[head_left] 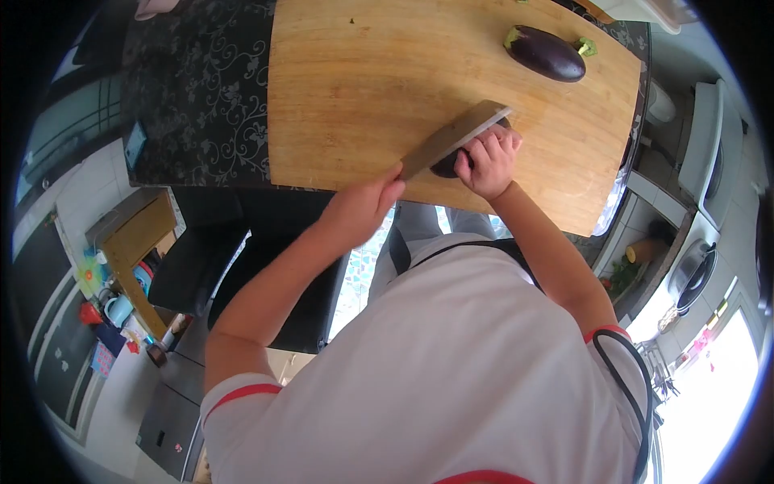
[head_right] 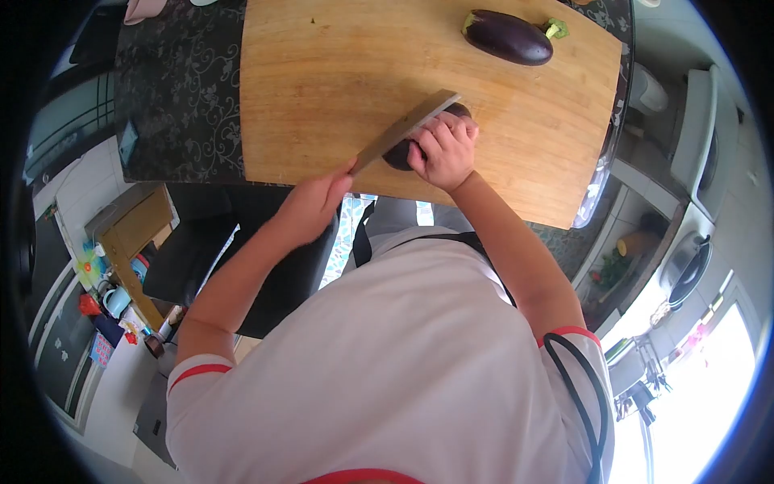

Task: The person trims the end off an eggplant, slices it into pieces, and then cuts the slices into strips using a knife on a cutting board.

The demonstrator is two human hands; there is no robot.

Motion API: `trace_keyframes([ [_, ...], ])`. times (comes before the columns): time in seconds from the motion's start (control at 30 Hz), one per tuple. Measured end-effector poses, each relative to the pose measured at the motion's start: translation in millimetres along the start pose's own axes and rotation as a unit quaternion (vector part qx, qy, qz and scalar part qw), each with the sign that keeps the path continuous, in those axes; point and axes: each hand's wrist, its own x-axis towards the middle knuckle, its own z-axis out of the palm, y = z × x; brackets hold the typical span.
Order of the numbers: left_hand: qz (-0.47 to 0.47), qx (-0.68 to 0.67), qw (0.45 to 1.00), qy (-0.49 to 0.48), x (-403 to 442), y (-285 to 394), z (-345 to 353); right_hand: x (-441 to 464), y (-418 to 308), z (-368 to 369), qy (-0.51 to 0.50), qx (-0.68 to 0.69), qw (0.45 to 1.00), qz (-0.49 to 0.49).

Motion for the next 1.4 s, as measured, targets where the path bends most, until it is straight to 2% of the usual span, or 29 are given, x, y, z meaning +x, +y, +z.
trace_keyframes([
  [0.2, -0.126, -0.239, 0.961, -0.055, 19, -26, 15, 1, 0, -3, 0.001, 0.027, 1.0, 0.0],
  [0.4, -0.142, -0.28, 0.949, -0.013, -9, -11, 8, 17, -1, -13, -0.035, 0.065, 0.997, 0.01],
  [0.47, -0.148, -0.264, 0.953, -0.019, -17, -4, 1, 16, 4, -14, -0.042, 0.096, 0.994, -0.007],
  [0.6, -0.145, -0.243, 0.959, -0.015, -32, -2, -1, 28, 3, -41, -0.129, 0.137, 0.982, -0.013],
  [0.7, -0.166, -0.274, 0.947, -0.02, -43, -9, 3, 27, 4, -51, -0.184, 0.104, 0.977, -0.027],
  [0.9, -0.161, -0.279, 0.947, 0.005, -53, -7, 2, 21, 5, -41, -0.166, 0.073, 0.983, -0.017],
  [1.0, -0.161, -0.22, 0.962, -0.018, -55, -4, -8, 23, 1, -38, -0.142, 0.06, 0.988, -0.01],
  [1.1, -0.099, -0.189, 0.977, -0.002, -57, -4, -7, 25, 0, -35, -0.122, 0.043, 0.992, -0.004],
  [1.4, -0.076, -0.178, 0.981, 0.009, -52, -5, -6, 23, -1, -27, -0.1, 0.051, 0.993, 0.023],
])
